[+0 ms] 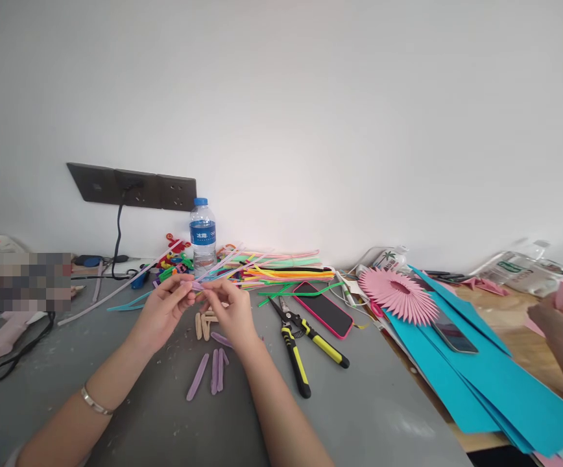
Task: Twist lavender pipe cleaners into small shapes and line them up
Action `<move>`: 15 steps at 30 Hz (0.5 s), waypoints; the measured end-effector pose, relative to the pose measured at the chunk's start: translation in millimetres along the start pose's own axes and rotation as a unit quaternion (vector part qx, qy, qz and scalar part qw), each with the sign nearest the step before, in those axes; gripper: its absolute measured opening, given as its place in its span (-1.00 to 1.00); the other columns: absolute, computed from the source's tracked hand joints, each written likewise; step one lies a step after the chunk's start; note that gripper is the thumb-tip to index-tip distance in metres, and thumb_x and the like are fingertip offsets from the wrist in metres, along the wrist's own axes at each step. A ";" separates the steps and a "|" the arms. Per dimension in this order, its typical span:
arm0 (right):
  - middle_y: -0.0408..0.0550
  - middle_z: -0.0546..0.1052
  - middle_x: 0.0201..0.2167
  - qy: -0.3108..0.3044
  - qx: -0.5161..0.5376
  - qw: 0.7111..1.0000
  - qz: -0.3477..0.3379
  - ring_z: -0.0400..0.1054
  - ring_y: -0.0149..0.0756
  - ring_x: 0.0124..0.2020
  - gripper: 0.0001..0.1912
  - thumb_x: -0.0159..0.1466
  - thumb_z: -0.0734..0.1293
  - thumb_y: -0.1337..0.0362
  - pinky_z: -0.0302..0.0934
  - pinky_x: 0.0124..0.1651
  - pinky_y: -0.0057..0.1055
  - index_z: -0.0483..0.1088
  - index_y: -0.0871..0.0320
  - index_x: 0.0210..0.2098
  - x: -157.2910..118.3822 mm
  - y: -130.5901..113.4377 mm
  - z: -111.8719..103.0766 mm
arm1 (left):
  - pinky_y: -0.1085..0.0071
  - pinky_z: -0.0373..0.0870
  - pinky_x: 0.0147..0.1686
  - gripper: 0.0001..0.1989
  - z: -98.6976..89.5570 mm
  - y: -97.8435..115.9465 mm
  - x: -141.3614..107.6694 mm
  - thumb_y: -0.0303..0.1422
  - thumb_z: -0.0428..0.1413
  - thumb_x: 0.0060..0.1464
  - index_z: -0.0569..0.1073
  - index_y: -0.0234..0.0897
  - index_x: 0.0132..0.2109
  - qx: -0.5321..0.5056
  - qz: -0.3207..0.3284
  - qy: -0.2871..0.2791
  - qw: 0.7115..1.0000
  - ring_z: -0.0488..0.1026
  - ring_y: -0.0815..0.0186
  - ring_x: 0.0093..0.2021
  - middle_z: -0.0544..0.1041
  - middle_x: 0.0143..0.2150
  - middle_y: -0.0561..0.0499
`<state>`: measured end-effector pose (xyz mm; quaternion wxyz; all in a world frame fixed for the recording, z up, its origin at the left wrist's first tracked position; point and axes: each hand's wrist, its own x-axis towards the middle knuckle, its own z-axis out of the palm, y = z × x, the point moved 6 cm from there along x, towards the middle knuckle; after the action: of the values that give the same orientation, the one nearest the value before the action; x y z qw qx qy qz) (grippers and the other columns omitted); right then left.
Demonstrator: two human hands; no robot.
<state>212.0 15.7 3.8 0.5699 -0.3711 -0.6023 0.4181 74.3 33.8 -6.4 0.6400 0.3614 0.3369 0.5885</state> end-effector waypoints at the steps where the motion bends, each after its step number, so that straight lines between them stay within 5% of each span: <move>1: -0.08 0.54 -0.45 0.009 0.017 1.000 0.010 0.42 -0.36 -0.52 -0.79 0.25 0.32 0.13 0.31 -0.41 -0.42 0.40 0.15 -0.27 1.8 1.8 -4.0 | 0.57 0.47 -0.42 -0.78 0.5 3.2 -0.2 -0.36 0.36 -0.16 0.57 -0.31 -0.31 0.055 0.021 -0.013 0.998 0.46 0.43 -0.50 0.52 -0.52 0.07; 5: -0.09 0.54 -0.48 0.003 0.031 0.999 0.043 0.45 -0.34 -0.49 -0.76 0.21 0.35 0.09 0.32 -0.40 -0.43 0.40 0.15 -0.32 6.9 7.3 -14.5 | 0.50 0.44 -0.42 -0.86 0.5 11.6 -0.1 -0.34 0.32 -0.12 0.59 -0.27 -0.35 0.245 0.096 -0.052 0.963 0.47 0.31 -0.44 0.55 -0.47 0.01; 9: -0.10 0.52 -0.49 -0.058 -0.045 0.997 0.032 0.46 -0.35 -0.47 -0.78 0.26 0.32 0.12 0.34 -0.34 -0.41 0.43 0.17 -0.32 7.1 5.4 -15.3 | 0.51 0.37 -0.43 -0.94 2.5 15.1 0.3 -0.34 0.28 -0.08 0.60 -0.18 -0.37 0.393 0.184 -0.091 0.896 0.45 0.29 -0.43 0.60 -0.39 0.00; 15: -0.12 0.52 -0.53 -0.036 -0.002 0.998 0.056 0.42 -0.39 -0.53 -0.80 0.21 0.37 0.14 0.29 -0.42 -0.46 0.43 0.18 -0.35 7.8 9.2 -14.5 | 0.51 0.33 -0.42 -0.90 7.7 16.3 -2.3 -0.35 0.18 0.03 0.59 -0.19 -0.41 0.452 0.204 -0.109 0.861 0.46 0.28 -0.44 0.59 -0.45 0.00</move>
<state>225.5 27.5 -1.7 0.5223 -0.3902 -0.6019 0.4612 72.4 31.7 11.6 0.3044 0.7339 0.4126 0.4455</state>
